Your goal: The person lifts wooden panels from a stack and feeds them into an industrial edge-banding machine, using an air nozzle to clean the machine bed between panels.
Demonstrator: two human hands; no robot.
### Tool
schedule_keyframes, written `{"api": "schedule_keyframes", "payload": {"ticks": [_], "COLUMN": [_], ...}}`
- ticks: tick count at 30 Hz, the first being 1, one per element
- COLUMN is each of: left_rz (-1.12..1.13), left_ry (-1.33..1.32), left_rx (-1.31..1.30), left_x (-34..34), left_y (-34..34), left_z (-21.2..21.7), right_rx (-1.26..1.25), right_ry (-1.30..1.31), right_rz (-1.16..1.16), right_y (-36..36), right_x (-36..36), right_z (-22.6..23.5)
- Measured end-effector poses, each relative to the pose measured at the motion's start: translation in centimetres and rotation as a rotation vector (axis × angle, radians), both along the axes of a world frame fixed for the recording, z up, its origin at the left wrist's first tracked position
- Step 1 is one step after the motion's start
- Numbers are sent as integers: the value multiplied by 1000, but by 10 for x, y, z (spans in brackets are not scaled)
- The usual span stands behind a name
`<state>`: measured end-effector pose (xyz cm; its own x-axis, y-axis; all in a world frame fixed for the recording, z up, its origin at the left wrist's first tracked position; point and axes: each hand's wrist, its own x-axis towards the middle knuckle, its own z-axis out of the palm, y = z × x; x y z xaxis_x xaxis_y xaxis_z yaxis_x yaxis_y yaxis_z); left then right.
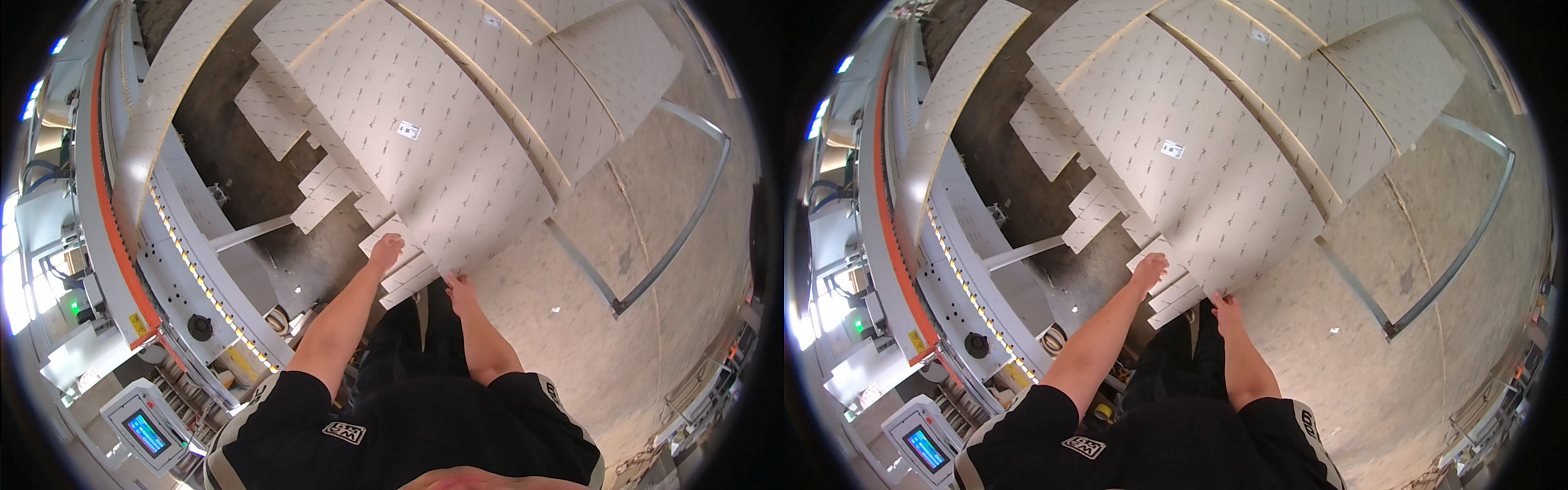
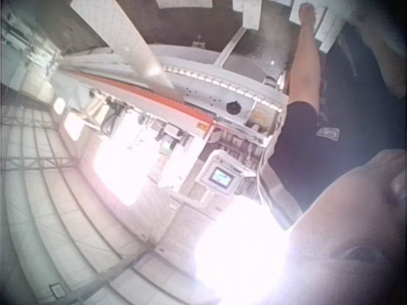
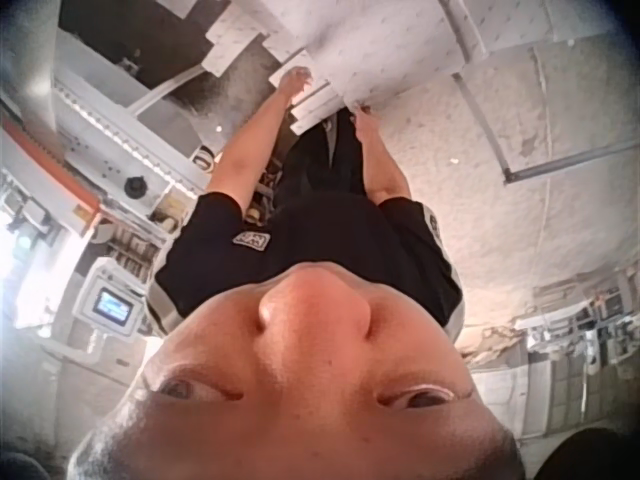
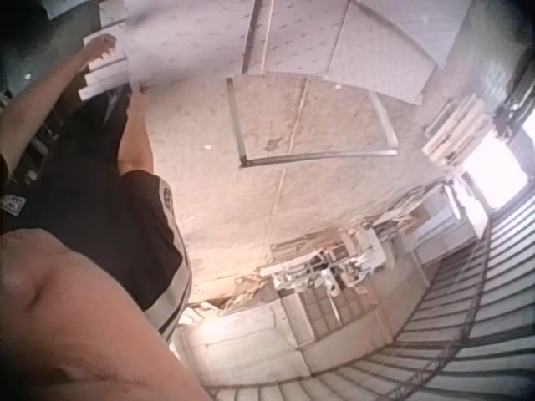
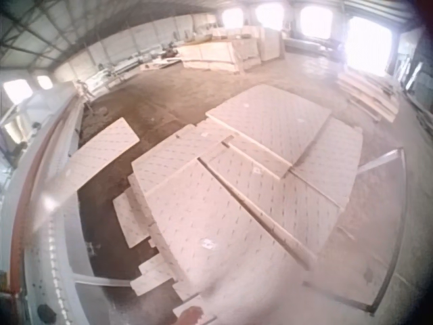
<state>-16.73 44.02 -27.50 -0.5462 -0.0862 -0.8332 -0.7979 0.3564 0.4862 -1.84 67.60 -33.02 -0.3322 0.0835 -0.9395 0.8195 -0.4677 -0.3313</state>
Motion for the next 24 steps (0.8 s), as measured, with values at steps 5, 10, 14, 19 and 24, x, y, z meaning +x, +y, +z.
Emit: {"api": "schedule_keyframes", "payload": {"ticks": [5, 10, 14, 19, 24], "left_rz": [80, 25, 47, -68, -247], "left_ry": [-55, -77, -43, -105, -113], "left_rx": [10, 95, 138, 199, 232], "left_x": [8, 1, 13, 30, 48], "left_y": [-14, -10, -5, -23, -54], "left_z": [-22, -13, 3, 23, 29], "right_rx": [-91, -51, 14, 43, 112], "right_ry": [-103, 108, 128, 115, 43], "right_rz": [188, -287, -245, -220, -216], "right_y": [-7, -12, -16, -28, -27], "right_x": [-31, -38, -31, -12, 43], "right_z": [28, 6, 8, 13, 13]}}
